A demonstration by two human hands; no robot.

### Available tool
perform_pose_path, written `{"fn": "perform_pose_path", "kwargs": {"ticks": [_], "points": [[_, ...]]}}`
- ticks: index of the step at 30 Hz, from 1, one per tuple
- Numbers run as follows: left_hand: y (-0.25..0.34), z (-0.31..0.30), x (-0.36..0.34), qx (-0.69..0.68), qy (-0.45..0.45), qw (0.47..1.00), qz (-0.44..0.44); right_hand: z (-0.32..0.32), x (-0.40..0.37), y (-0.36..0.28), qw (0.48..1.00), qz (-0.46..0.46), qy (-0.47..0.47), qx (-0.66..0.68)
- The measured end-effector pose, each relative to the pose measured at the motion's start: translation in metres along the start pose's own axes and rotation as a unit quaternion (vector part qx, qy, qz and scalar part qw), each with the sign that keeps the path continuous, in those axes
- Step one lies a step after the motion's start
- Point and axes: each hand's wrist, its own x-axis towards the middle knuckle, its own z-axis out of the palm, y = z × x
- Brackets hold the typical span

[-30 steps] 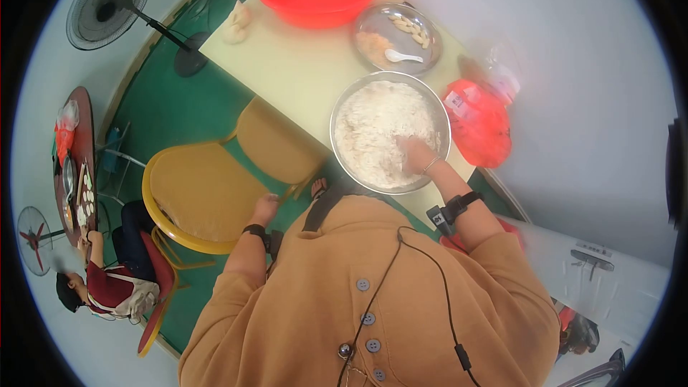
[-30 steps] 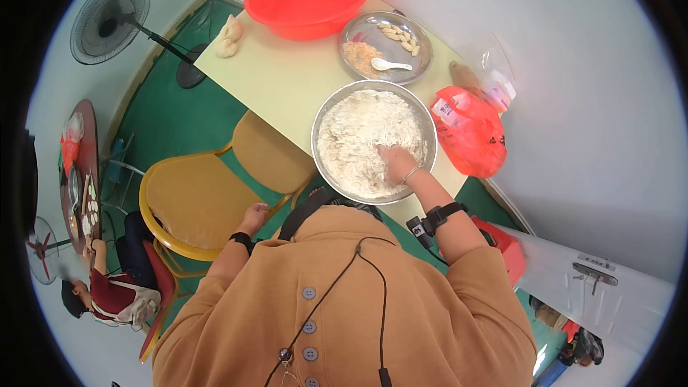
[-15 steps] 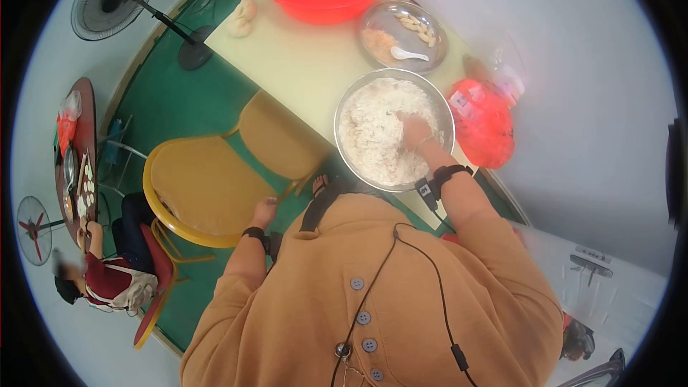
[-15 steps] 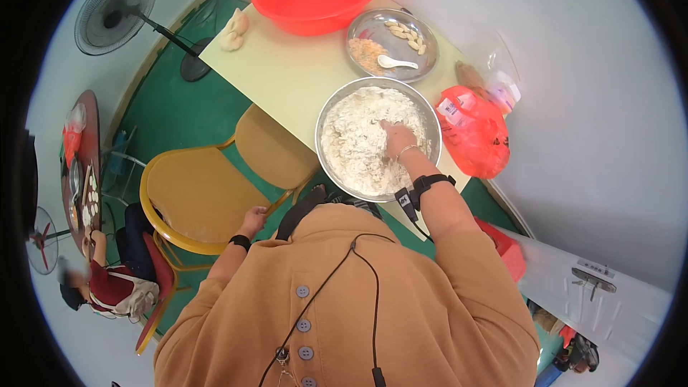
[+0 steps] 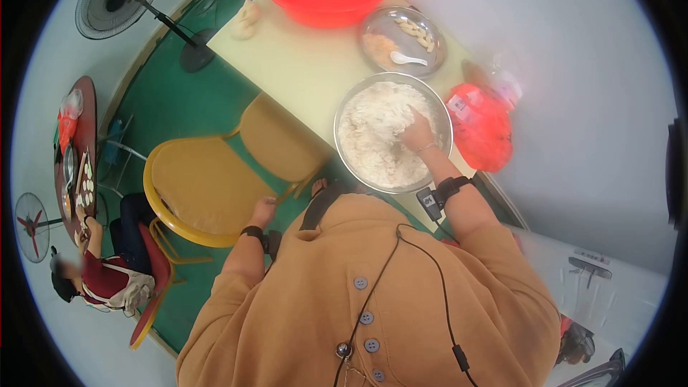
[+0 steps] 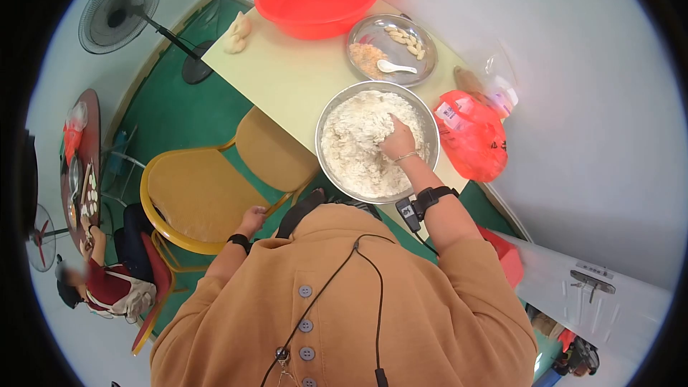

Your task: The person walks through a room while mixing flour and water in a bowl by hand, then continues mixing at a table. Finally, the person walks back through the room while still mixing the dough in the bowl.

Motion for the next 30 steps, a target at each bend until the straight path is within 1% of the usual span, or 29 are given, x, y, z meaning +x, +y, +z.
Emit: {"fn": "perform_pose_path", "kwargs": {"ticks": [3, 5, 6, 8, 9, 11, 12, 14, 16, 17, 18, 19, 21, 23, 25, 29, 30], "points": [[0.003, 0.000, 0.009, 0.029, 0.005, 0.999, 0.025, 0.001, 0.001, -0.004, 0.999, 0.018, -0.016, -0.022], [0.004, 0.002, 0.015, 0.045, 0.009, 0.998, 0.042, 0.005, 0.003, 0.002, 0.993, -0.081, -0.066, -0.051], [0.004, 0.002, 0.016, 0.039, 0.007, 0.998, 0.049, 0.005, 0.002, 0.003, 0.993, -0.082, -0.065, -0.051], [0.003, 0.002, 0.017, 0.032, 0.005, 0.998, 0.055, 0.005, 0.001, 0.006, 0.973, -0.174, -0.124, -0.083], [0.004, 0.002, 0.015, 0.034, 0.007, 0.998, 0.055, 0.002, 0.001, 0.001, 0.973, -0.175, -0.126, -0.083], [0.004, 0.002, 0.010, 0.036, 0.008, 0.998, 0.053, -0.005, 0.001, -0.007, 0.982, -0.123, -0.120, -0.073], [0.004, 0.002, 0.007, 0.031, 0.006, 0.999, 0.038, -0.004, 0.004, -0.003, 0.982, -0.124, -0.122, -0.073], [0.004, 0.000, -0.001, 0.025, 0.004, 0.999, 0.021, -0.003, 0.018, 0.004, 0.982, -0.105, -0.084, -0.131], [0.005, 0.000, -0.011, 0.004, 0.034, 0.999, -0.017, -0.003, 0.030, 0.008, 0.979, -0.116, -0.075, -0.147], [0.006, -0.002, -0.015, 0.004, 0.035, 0.999, -0.020, -0.003, 0.038, 0.009, 0.976, -0.126, -0.065, -0.164], [0.005, -0.003, -0.017, 0.005, 0.037, 0.999, -0.025, -0.004, 0.047, 0.007, 0.977, -0.083, -0.097, -0.173], [0.004, -0.004, -0.019, 0.006, 0.039, 0.999, -0.030, -0.004, 0.052, 0.005, 0.976, -0.085, -0.099, -0.171], [-0.003, -0.004, -0.019, -0.003, 0.043, 0.999, -0.030, -0.001, 0.061, 0.005, 0.965, -0.038, -0.118, -0.231], [-0.014, -0.001, -0.014, -0.013, 0.046, 0.998, -0.029, 0.008, 0.066, 0.009, 0.963, -0.038, -0.128, -0.233], [-0.020, -0.001, -0.010, -0.012, 0.020, 1.000, -0.012, 0.014, 0.069, 0.011, 0.968, 0.032, -0.143, -0.206], [-0.020, 0.001, -0.010, -0.008, 0.025, 1.000, -0.007, 0.016, 0.075, 0.011, 0.967, 0.050, -0.171, -0.184], [-0.015, 0.001, -0.012, -0.013, 0.019, 1.000, -0.009, 0.014, 0.074, 0.010, 0.968, 0.048, -0.202, -0.139]]}}
